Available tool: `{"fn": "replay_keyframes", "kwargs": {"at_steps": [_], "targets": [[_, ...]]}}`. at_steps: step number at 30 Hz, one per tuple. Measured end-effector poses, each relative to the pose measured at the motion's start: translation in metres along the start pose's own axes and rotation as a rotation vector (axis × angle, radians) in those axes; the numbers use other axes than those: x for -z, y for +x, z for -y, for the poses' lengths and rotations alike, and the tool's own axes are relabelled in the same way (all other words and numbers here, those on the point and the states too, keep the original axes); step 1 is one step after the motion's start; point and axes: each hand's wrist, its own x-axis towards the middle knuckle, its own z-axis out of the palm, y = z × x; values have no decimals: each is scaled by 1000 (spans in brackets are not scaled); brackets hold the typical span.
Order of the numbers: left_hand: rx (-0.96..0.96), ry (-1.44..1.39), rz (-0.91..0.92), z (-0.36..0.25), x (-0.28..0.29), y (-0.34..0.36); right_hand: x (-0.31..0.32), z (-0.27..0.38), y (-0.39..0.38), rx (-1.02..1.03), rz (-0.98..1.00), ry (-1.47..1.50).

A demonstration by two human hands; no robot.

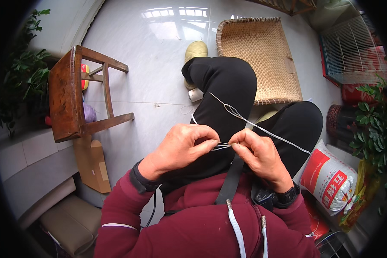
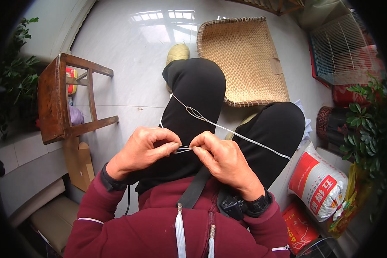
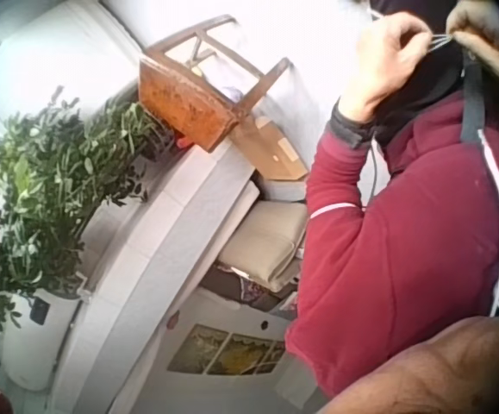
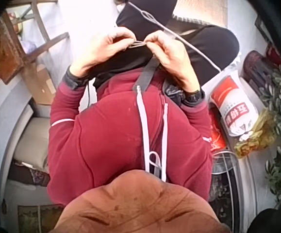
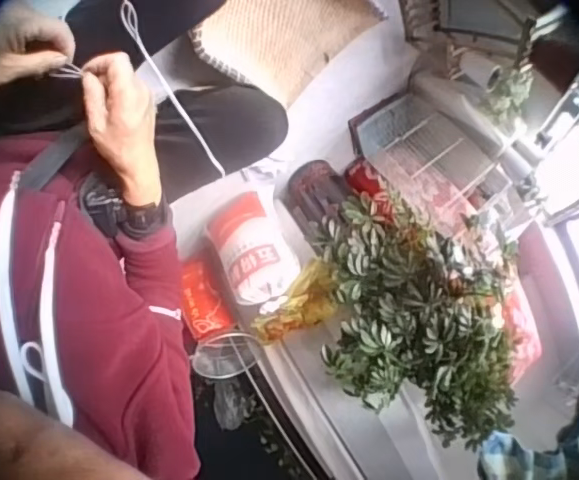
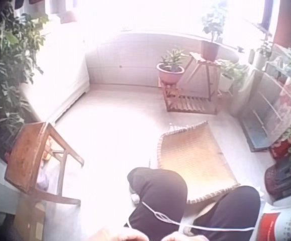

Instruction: The person ties a knot in a white string, then uses it to wrap and secure the rim of a woven basket. They repeatedly wrap the string around the basket's edge and pull it tight to reinforce the structure.

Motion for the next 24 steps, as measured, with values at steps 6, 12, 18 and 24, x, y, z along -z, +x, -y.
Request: {"fn": "replay_keyframes", "kwargs": {"at_steps": [6, 12, 18, 24], "targets": [[-196, 397, -230, 14, -10, -7, -5, -4, -1, 40, 71, 33], [201, 634, -727, 77, 62, -19, -4, -15, 1, -121, 112, 199], [-26, -6, -454, 44, 22, -31, -7, -10, 4, -44, 111, 81], [-162, 97, 30, -2, -10, 5, 5, 5, -5, -31, 21, -18]]}}
